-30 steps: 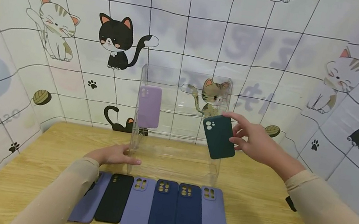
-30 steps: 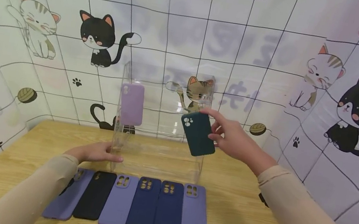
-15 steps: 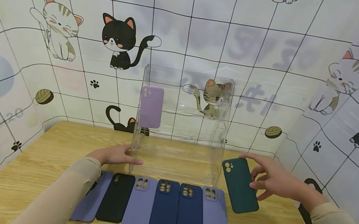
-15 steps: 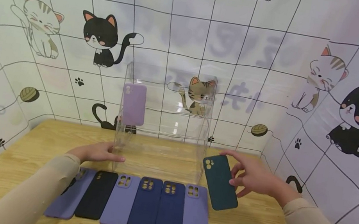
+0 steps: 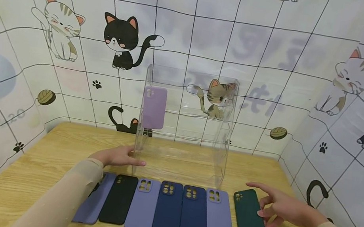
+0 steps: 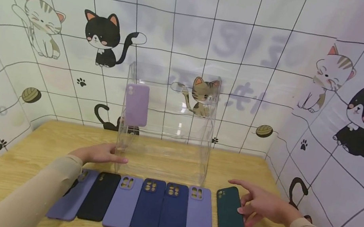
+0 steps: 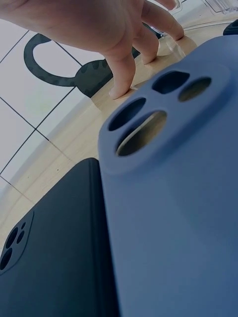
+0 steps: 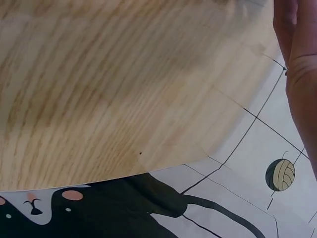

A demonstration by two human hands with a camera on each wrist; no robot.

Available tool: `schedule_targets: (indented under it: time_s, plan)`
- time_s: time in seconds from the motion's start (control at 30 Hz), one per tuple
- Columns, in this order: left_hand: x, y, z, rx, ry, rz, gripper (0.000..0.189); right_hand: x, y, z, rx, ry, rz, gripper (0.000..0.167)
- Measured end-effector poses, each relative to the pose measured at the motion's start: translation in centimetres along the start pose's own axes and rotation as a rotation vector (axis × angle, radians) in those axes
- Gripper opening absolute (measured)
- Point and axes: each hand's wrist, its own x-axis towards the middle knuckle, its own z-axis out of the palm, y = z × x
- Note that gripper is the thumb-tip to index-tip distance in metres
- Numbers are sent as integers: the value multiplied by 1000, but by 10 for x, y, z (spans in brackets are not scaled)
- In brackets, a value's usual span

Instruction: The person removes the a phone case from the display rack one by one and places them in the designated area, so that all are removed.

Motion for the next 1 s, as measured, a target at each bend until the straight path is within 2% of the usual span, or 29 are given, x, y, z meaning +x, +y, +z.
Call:
schedule_targets:
  time_s: [0.1, 0.33, 0.6, 1.0]
  plan:
    - [-1, 0, -1, -1, 4, -3, 118, 0, 2, 2, 11, -15, 6, 96]
    - [-2, 0, 0, -1, 9, -9, 120, 5, 8, 6, 18, -16, 16, 88]
    - [1, 0, 1, 9, 11, -16, 121, 8, 13, 12, 54, 5, 70, 93]
    - [0, 0, 1, 29, 15, -24, 120, 12, 12, 15, 13, 22, 83, 89]
